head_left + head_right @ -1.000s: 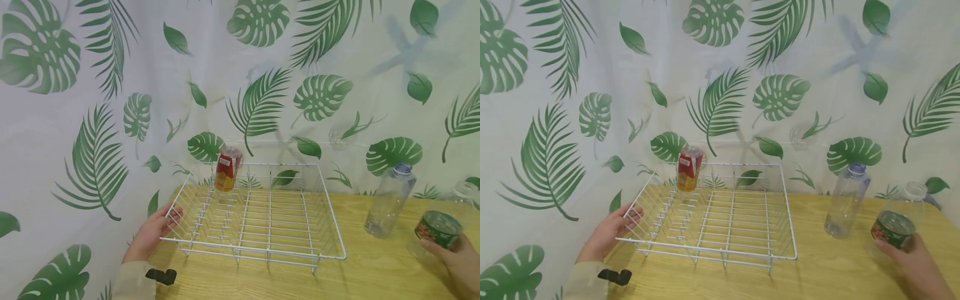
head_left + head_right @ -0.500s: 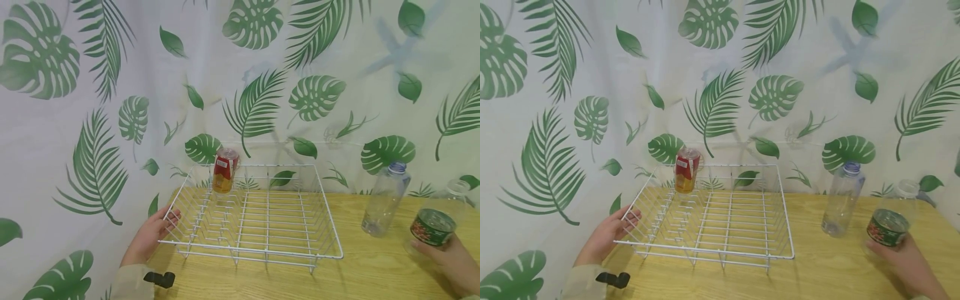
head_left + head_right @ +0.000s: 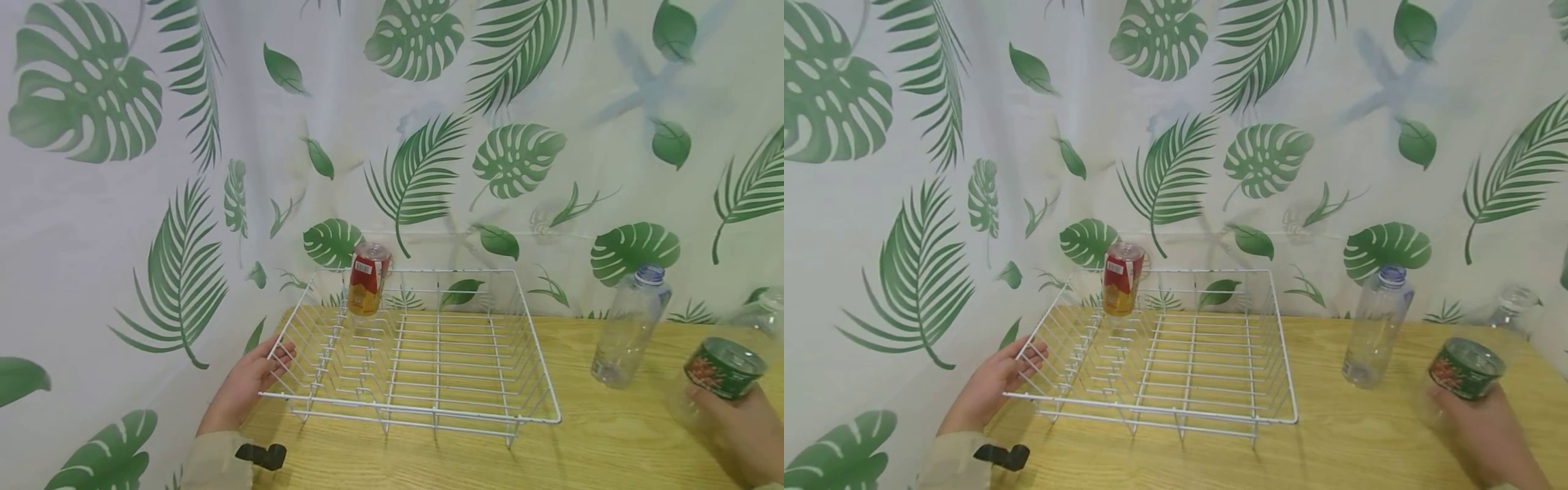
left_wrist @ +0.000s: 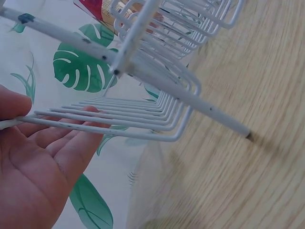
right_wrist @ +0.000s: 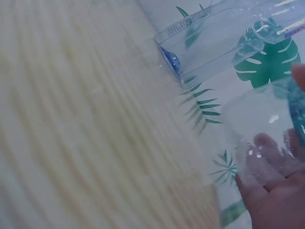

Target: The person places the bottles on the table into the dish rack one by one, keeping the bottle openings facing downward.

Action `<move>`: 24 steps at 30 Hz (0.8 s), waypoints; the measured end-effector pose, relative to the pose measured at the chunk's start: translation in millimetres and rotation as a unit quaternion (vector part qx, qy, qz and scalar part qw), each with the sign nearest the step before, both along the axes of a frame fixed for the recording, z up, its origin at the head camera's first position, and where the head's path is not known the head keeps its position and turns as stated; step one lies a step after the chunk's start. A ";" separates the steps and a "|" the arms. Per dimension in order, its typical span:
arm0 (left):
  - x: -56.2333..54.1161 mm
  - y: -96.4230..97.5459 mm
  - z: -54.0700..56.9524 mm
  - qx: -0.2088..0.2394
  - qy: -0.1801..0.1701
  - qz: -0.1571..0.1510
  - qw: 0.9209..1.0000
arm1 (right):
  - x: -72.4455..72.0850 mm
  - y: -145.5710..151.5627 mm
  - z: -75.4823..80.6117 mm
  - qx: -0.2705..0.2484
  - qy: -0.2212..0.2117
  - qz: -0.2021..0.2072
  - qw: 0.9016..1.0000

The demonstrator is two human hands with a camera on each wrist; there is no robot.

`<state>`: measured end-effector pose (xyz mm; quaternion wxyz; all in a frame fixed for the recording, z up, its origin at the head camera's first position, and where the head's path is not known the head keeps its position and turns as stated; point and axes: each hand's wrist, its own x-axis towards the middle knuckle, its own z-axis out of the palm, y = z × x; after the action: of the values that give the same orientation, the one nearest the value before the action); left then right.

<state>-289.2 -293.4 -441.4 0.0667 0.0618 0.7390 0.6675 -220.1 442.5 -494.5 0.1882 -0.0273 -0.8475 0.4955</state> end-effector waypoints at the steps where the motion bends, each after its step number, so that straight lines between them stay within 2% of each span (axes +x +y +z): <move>1: 0.7 0.3 1.0 0.001 0.001 0.002 1.000 | 0.3 0.0 1.9 0.000 0.003 -0.012 1.000; 3: 2.0 0.8 2.8 0.002 0.001 0.006 1.000 | 1.0 -0.5 5.5 -0.001 0.012 -0.028 1.000; 6: 4.1 1.6 5.9 -0.002 0.001 0.010 1.000 | 2.4 -2.6 10.3 -0.024 0.033 -0.032 0.999; 13: 7.8 -0.4 13.7 -0.061 0.001 0.020 0.998 | 2.5 -12.2 29.0 -0.054 0.061 -0.040 0.996; 17: 9.8 -3.5 19.1 -0.093 0.015 0.037 0.995 | -0.3 -19.1 42.2 -0.023 0.123 -0.071 0.990; 20: 11.1 -4.3 22.7 -0.106 0.041 0.050 0.992 | -0.2 -22.9 54.6 0.007 0.184 -0.091 0.979; 24: 13.2 -2.4 28.9 -0.098 0.092 0.052 0.990 | 4.7 -30.3 73.5 0.025 0.240 -0.056 0.969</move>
<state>-276.0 -295.8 -412.5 -0.0304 0.0772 0.8059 0.5862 -215.4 412.2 -421.1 0.4144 0.0500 -0.7866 0.4551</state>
